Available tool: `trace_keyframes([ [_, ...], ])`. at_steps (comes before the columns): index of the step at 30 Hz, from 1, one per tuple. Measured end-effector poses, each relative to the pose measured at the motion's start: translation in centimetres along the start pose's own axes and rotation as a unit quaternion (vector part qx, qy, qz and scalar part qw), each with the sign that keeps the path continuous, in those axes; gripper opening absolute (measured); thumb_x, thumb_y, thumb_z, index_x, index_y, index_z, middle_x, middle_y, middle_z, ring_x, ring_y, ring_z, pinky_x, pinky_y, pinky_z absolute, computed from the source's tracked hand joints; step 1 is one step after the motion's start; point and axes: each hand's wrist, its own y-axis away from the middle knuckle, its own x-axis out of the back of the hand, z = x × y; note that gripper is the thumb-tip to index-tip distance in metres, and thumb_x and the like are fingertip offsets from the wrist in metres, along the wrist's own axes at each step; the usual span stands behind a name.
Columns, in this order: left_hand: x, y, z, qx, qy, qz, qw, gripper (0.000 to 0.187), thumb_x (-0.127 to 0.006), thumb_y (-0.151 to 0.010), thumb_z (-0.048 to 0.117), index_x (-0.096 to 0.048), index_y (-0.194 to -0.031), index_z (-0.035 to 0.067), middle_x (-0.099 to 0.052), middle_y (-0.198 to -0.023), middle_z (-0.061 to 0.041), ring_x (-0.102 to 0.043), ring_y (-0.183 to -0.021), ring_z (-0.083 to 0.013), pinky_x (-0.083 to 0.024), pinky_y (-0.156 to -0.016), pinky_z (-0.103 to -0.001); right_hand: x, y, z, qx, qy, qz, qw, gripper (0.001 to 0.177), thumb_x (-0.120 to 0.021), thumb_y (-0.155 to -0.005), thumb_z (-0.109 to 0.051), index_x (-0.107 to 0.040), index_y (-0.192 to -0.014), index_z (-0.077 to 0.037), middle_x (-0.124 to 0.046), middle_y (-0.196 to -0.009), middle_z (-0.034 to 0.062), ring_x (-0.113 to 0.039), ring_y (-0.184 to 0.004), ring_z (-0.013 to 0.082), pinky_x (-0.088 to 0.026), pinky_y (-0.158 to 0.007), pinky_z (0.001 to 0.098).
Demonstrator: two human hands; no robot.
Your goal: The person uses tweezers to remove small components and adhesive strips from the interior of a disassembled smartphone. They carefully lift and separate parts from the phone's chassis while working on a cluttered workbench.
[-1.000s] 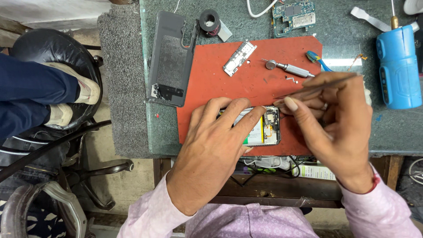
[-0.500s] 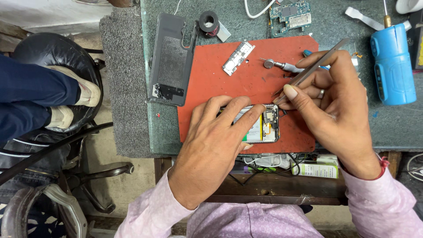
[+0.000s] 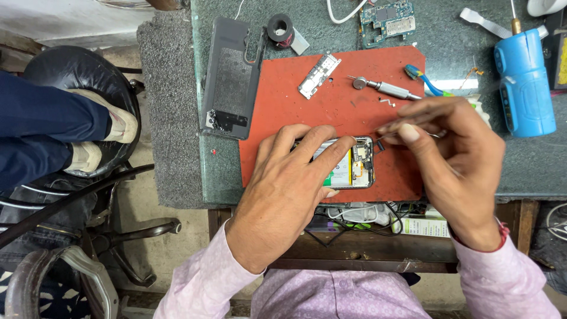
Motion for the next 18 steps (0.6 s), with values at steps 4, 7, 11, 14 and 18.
trace_keyframes([
  [4, -0.1, 0.0, 0.0, -0.001, 0.001, 0.002, 1.0, 0.064, -0.075, -0.08, 0.009, -0.055, -0.141, 0.007, -0.053, -0.137, -0.01, -0.048, -0.127, -0.0308, -0.037, -0.107, -0.049, 0.2, 1.1, 0.2, 0.035, 0.027, 0.033, 0.998, 0.009, -0.063, -0.106, 0.006, -0.059, -0.115, 0.006, -0.065, -0.108, 0.0118, -0.072, -0.1, 0.0161, -0.06, -0.092, 0.0267],
  [7, -0.1, 0.0, -0.1, -0.001, 0.002, 0.006, 1.0, 0.066, -0.076, -0.079, 0.01, -0.055, -0.141, 0.007, -0.054, -0.138, -0.01, -0.048, -0.127, -0.0303, -0.038, -0.107, -0.048, 0.1, 1.3, 0.7, 0.066, 0.061, 0.038, 0.995, 0.008, -0.066, -0.101, 0.008, -0.061, -0.107, 0.005, -0.066, -0.108, 0.0129, -0.07, -0.101, 0.0175, -0.058, -0.091, 0.0275],
  [11, -0.2, 0.1, 0.0, -0.002, -0.003, 0.011, 1.0, 0.067, -0.077, -0.078, 0.013, -0.055, -0.141, 0.007, -0.054, -0.137, -0.009, -0.048, -0.127, -0.0302, -0.038, -0.107, -0.048, -0.1, 1.5, 1.3, 0.093, 0.094, 0.033, 0.991, 0.008, -0.07, -0.104, 0.008, -0.063, -0.104, 0.006, -0.068, -0.106, 0.0123, -0.07, -0.099, 0.0175, -0.057, -0.089, 0.0256],
  [14, -0.3, 0.0, -0.1, 0.002, -0.003, 0.009, 1.0, 0.066, -0.077, -0.079, 0.015, -0.056, -0.141, 0.007, -0.055, -0.136, -0.009, -0.048, -0.126, -0.0302, -0.038, -0.106, -0.048, 0.0, 1.5, 1.6, 0.103, 0.11, 0.033, 0.988, 0.008, -0.071, -0.104, 0.006, -0.063, -0.104, 0.006, -0.069, -0.105, 0.0116, -0.069, -0.099, 0.017, -0.056, -0.088, 0.0256],
  [18, -0.3, 0.0, -0.1, -0.001, -0.007, 0.012, 1.0, 0.065, -0.077, -0.079, 0.015, -0.056, -0.14, 0.007, -0.055, -0.136, -0.009, -0.048, -0.126, -0.0301, -0.038, -0.106, -0.048, 0.0, 1.4, 1.8, 0.11, 0.137, 0.033, 0.984, 0.007, -0.072, -0.104, 0.005, -0.065, -0.105, 0.006, -0.07, -0.105, 0.0122, -0.068, -0.099, 0.0175, -0.054, -0.088, 0.0263],
])
